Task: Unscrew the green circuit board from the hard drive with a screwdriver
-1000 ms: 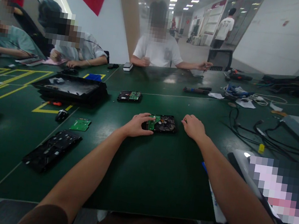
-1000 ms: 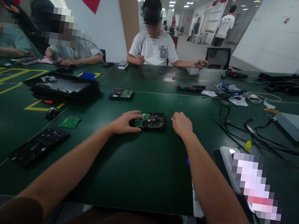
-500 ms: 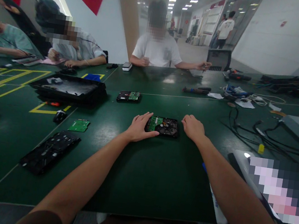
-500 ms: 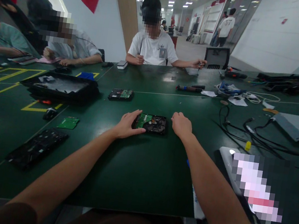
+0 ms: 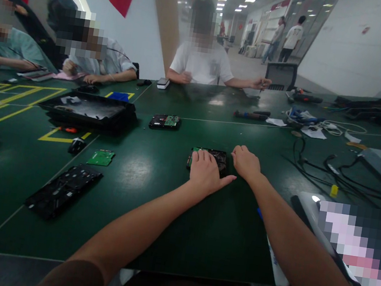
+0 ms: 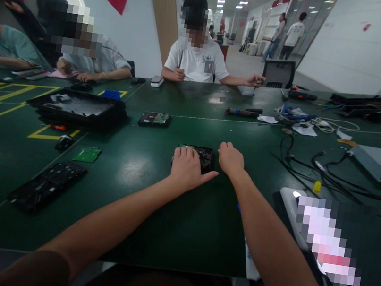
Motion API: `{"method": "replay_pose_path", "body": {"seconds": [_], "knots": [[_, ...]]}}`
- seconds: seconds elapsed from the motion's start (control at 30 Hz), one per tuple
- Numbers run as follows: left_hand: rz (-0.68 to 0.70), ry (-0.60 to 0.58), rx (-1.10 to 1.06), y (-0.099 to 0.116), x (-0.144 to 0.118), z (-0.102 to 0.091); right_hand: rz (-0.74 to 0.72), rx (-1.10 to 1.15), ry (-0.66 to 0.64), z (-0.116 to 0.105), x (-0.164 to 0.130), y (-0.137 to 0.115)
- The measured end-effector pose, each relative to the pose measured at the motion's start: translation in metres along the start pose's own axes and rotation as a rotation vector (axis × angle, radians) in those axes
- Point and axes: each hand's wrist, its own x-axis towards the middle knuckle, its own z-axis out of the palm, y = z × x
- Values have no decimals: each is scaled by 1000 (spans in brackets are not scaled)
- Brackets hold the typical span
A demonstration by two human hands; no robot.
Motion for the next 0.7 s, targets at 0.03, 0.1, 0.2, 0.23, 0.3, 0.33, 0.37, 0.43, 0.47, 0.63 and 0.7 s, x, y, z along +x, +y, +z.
{"method": "replay_pose_path", "body": {"seconds": [0.03, 0.1, 0.2, 0.23, 0.3, 0.33, 0.37, 0.43, 0.47, 0.63, 0.7], "knots": [[-23, -19, -6, 3, 3, 4, -1, -3, 2, 0, 0, 0], [-46, -27, -11, 6, 9, 12, -4, -10, 8, 1, 0, 0], [-27, 43, -19, 4, 13, 20, -5, -20, 23, 3, 1, 0], [-14, 74, -15, 3, 13, 22, -5, -22, 28, 3, 1, 1], [7, 118, 0, 1, 11, 22, -6, -18, 34, 5, 1, 1], [16, 124, 11, -1, 10, 22, -8, -13, 35, 5, 1, 1], [26, 123, 24, -2, 7, 20, -8, -8, 39, 5, 1, 1], [63, 104, 58, -6, 2, 14, -4, -1, 55, 5, 1, 2], [91, 90, 77, -9, -1, 10, 2, 0, 66, 5, 1, 2], [270, -25, 123, -34, -15, -13, 32, 18, 63, 0, 2, 0], [337, -44, 117, -47, -18, -21, 36, 26, 53, -1, 3, 1]]}}
